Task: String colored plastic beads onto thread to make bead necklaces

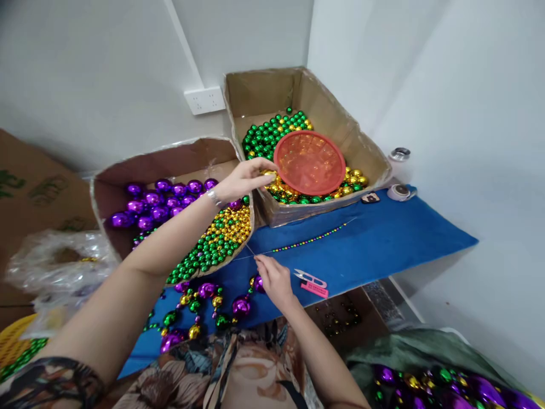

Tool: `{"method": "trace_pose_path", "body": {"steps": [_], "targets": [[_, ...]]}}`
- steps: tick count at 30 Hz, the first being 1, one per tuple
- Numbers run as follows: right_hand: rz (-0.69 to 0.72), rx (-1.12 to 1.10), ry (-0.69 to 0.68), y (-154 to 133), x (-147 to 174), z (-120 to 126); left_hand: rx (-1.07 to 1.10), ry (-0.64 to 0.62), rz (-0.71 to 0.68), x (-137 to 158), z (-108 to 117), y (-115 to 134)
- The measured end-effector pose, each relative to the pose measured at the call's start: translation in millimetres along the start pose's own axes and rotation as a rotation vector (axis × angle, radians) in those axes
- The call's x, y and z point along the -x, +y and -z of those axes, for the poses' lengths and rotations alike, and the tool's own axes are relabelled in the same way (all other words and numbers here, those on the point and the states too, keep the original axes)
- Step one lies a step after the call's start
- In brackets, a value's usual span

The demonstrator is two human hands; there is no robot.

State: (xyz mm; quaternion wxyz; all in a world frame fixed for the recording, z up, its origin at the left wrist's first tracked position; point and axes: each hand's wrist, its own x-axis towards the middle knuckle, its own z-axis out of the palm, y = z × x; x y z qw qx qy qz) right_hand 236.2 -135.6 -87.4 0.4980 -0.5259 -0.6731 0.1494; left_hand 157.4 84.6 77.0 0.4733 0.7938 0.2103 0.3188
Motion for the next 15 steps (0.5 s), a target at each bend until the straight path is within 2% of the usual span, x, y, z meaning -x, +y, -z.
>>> {"method": "trace_pose_path", "body": {"steps": [3, 6, 10, 13, 15], "targets": [[-0.002, 0.020, 0.027, -7.7, -1.8, 4.2, 0.491, 0.159, 0.209, 70.4, 12.7, 9.8], [0.033, 0.064, 0.028, -13.2, -4.0, 4.7, 0.772, 0.309, 0.382, 130.4, 14.9, 4.9], [0.113, 0.138, -0.034, -19.1, -4.9, 0.3, 0.939, 0.523, 0.505, 178.7, 9.8, -9.8], [0.144, 0.192, -0.096, -23.1, -4.2, -4.1, 0.984, 0.680, 0.559, 196.6, 4.7, -17.3], [0.144, 0.222, -0.131, -24.9, -3.5, -6.7, 0.994, 0.741, 0.578, 203.9, 1.9, -19.9]]}}
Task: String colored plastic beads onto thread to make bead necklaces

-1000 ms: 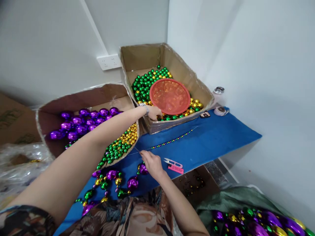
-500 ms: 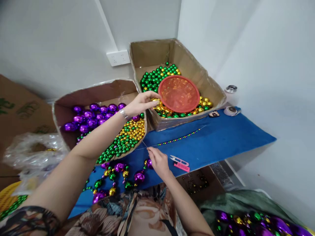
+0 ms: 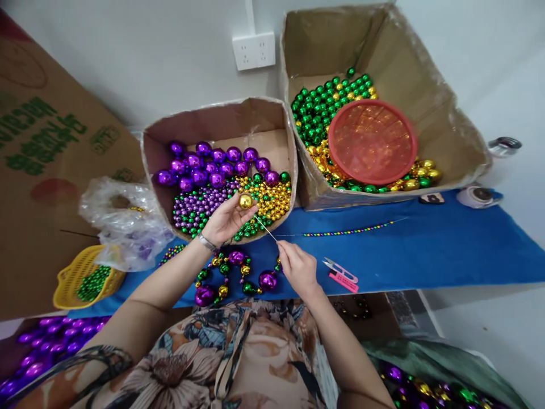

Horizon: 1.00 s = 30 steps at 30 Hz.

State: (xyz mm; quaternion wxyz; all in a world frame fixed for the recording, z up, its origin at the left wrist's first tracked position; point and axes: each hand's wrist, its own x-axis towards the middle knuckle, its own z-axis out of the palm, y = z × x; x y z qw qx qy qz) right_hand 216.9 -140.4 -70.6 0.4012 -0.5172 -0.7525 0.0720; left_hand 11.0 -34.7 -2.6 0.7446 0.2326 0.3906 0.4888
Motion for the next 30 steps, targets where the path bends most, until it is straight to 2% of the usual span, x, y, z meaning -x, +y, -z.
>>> {"method": "trace_pose_path", "body": {"steps": [6, 13, 19, 30], "targets": [[-0.013, 0.061, -0.052, -2.1, 1.5, -2.0, -0.032, 0.010, -0.069, 8.5, 8.3, -3.5], [0.004, 0.196, -0.056, -5.5, 1.9, -0.7, -0.100, -0.015, -0.142, 18.0, 7.7, -6.6], [0.001, 0.102, -0.026, -10.0, 2.8, -9.3, -0.066, -0.080, -0.137, 28.7, 7.7, -26.3], [-0.006, 0.062, -0.025, -7.7, 4.6, -11.5, -0.075, -0.076, -0.197, 37.3, 5.1, -40.2]]}}
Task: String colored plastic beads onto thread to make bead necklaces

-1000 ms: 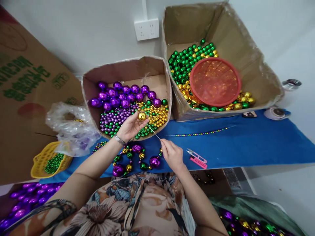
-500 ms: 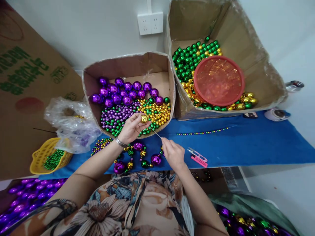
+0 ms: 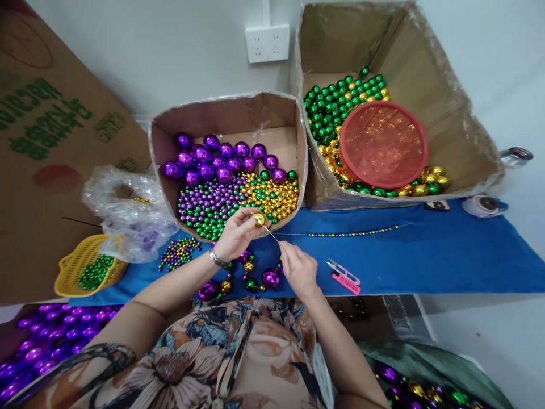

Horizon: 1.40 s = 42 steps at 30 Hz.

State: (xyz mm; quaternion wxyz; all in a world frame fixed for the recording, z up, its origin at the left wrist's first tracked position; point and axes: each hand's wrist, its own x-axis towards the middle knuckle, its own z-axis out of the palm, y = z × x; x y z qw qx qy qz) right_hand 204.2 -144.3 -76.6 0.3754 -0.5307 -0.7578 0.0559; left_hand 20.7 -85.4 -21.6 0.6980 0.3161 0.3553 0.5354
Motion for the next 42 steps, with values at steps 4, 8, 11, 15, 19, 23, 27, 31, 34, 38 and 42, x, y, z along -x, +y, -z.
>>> {"method": "trace_pose_path", "body": {"steps": [4, 8, 11, 15, 19, 23, 27, 31, 34, 38, 42], "targets": [[-0.006, -0.074, -0.024, 0.4, -1.5, -0.5, -0.159, -0.082, 0.021, 3.6, 0.6, -7.3], [0.009, -0.027, 0.028, 5.1, -0.5, 2.5, -0.452, -0.101, -0.101, -8.6, 17.7, -0.4], [0.008, 0.005, 0.059, 8.3, 1.1, 5.9, -0.833, 0.024, -0.325, -28.7, 43.4, 21.2], [-0.016, 0.013, 0.047, 10.4, 2.0, 7.9, -1.335, 0.103, -0.457, -55.4, 77.5, 53.5], [-0.016, 0.013, 0.053, 11.0, 0.3, 6.9, -1.515, 0.118, -0.434, -73.6, 89.0, 62.3], [-0.002, 0.025, 0.065, 10.2, -2.2, 7.6, -1.686, 0.020, -0.410, -91.3, 84.3, 53.9], [0.013, 0.040, 0.084, 10.5, -2.4, 10.5, -1.805, -0.013, -0.405, -106.3, 80.5, 49.9], [-0.022, 0.036, 0.074, 12.1, -1.4, 12.1, -1.885, -0.032, -0.387, -111.2, 80.8, 56.2], [-0.016, 0.025, 0.077, 12.5, -1.6, 11.4, -1.966, -0.044, -0.356, -107.0, 84.3, 64.7], [-0.003, 0.031, 0.074, 11.9, -3.8, 9.7, -2.117, -0.239, -0.320, -92.5, 95.3, 71.0], [-0.059, -0.019, 0.057, 11.4, -9.2, 14.5, -2.125, -0.368, -0.422, -80.8, 110.8, 66.0]]}}
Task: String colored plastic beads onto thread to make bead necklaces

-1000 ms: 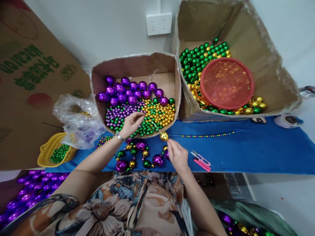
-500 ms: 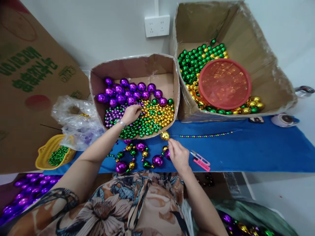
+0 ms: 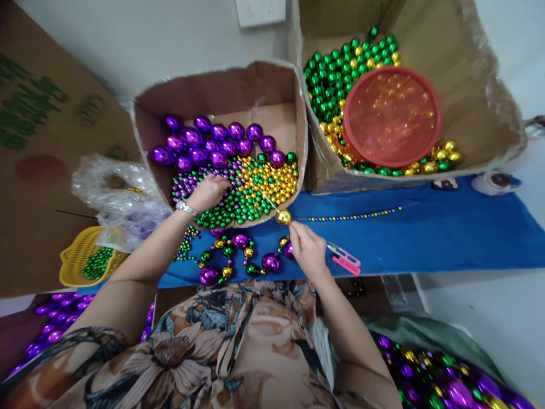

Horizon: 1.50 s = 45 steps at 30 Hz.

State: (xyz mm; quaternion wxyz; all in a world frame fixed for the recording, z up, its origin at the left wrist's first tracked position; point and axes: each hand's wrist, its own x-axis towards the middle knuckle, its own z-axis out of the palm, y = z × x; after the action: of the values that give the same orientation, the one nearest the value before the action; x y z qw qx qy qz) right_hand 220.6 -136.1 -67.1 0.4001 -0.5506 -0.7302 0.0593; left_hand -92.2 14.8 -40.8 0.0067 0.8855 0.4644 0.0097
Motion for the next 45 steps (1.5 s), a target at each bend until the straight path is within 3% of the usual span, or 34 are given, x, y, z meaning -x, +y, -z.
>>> {"method": "trace_pose_path", "body": {"steps": [10, 14, 17, 20, 23, 26, 30, 37, 45], "targets": [[-0.293, -0.232, 0.054, 13.0, -17.4, 32.8, -0.081, 0.155, -0.093, 12.7, -21.0, -4.4], [-0.298, -0.263, 0.088, 12.2, -20.5, 34.4, 0.019, 0.137, -0.043, 11.7, -24.2, -11.9], [-0.282, -0.266, 0.086, 9.1, -19.9, 34.1, 0.175, 0.190, 0.026, 9.2, -21.1, -12.4], [-0.257, -0.245, 0.060, 4.3, -15.2, 32.7, 0.467, 0.354, 0.141, 9.3, -8.9, 5.6], [-0.191, -0.183, -0.023, -3.0, -8.1, 28.7, 1.000, 0.488, 0.263, 12.9, 6.3, 41.6], [-0.051, -0.106, -0.107, -10.5, -1.1, 22.0, 1.640, 0.370, 0.372, 17.8, 16.1, 78.1], [0.079, -0.056, -0.119, -14.2, 6.2, 15.0, 1.997, 0.278, 0.465, 21.2, 19.6, 101.8], [0.089, 0.003, -0.113, -11.9, 10.1, 12.5, 2.054, 0.242, 0.441, 23.4, 19.5, 104.7], [0.094, 0.066, -0.152, -9.7, 8.1, 15.6, 1.916, 0.222, 0.352, 27.0, 29.3, 106.8]]}}
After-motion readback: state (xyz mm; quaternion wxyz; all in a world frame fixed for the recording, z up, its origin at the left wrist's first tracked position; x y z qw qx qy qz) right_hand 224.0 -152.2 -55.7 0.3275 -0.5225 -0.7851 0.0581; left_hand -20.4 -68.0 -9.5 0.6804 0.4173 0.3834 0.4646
